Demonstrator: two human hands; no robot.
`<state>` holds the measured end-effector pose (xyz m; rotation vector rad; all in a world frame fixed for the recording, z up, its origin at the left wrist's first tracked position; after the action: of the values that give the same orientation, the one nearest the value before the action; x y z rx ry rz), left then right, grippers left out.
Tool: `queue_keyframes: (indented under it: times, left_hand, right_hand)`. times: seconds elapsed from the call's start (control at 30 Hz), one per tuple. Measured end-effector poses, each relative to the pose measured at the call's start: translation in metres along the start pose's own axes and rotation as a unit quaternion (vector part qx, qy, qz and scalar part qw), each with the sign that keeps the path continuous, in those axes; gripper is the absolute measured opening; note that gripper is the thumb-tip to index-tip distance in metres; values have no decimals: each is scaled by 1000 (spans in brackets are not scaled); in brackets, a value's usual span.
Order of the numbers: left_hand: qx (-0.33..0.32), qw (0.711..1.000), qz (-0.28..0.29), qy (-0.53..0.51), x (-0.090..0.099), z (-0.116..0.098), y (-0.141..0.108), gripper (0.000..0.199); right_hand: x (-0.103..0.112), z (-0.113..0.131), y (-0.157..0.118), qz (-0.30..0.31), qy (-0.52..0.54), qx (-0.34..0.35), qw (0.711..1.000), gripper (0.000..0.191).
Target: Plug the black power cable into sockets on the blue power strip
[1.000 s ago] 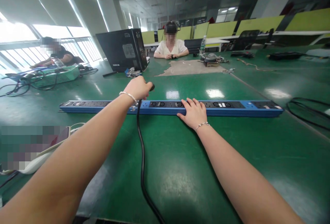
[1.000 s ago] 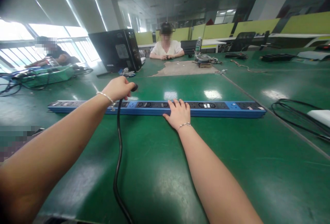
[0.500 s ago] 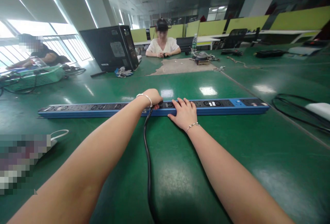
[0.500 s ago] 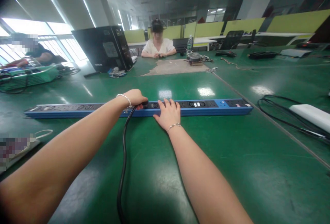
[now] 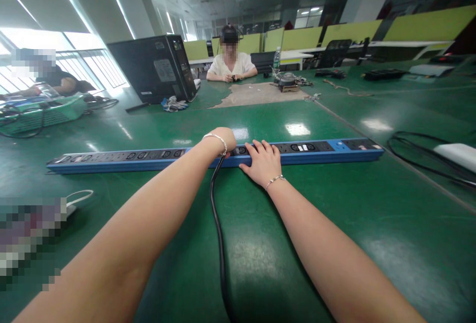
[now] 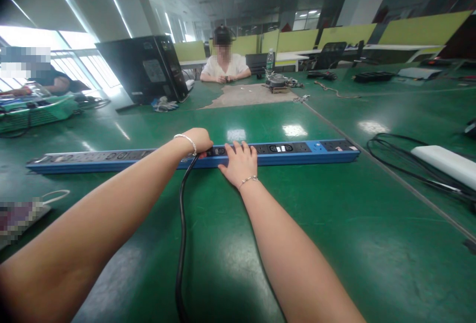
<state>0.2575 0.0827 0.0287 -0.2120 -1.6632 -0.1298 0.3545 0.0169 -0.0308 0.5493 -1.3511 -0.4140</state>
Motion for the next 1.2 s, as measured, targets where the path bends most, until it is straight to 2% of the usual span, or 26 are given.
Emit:
queue_keyframes:
  times: [0.1,0.2,0.3,0.5,0.67,0.8,0.9,0.97,1.07,1.13,1.2]
  left_hand:
    - [-13,998,41,50,-7,-6,-1,19]
    - [-25,994,56,89,-11,-6,-2,21]
    - [-27,995,45,86,-13,-1,-5,20]
    - [12,999,17,26,-22,14,-8,23]
    - [36,999,6,5,-28,14,-5,20]
    - [50,998,-38,1,-23,19,-9,36]
    - [30,996,-82,-7,-17,29,-17,50]
    - [3,994,-107,-17,-14,38,-23,54]
    - [13,983,-180,-9,-10,63,-33,48]
    - [-41,978,-206,-1,-15,67,-38,40]
    - [-95,976,-198,7,-28,67,-40,44]
  right_hand:
    - [-1,0,0,2,-1,-1,1000,62]
    - [-1,0,0,1,-4,0,1000,62]
    - [0,1,0,-1,-6,1,1000,62]
    - [1,1,-1,3,-2,1,1000,62]
    - [1,1,0,-8,2,-4,1000,61]
    - [1,1,0,-8,2,-4,1000,61]
    - [1,1,0,-7,3,-6,1000,62]
    - [2,1,0,-7,4,-8,1000,62]
    - [2,1,0,-5,5,-14,1000,62]
    - [3,2,1,-6,8,-20,1000,62]
    - [7,8,3,-12,30,-8,999,62]
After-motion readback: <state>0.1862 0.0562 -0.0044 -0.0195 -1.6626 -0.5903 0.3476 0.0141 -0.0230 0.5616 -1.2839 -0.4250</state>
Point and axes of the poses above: each hand's wrist, its own y-axis towards the middle knuckle, its own x-axis out of the back of the hand, z = x × y, the point moved 8 cm from there along y, towards the middle knuckle, and after that the axes turned 8 degrees about -z, right-handed, at the moved point
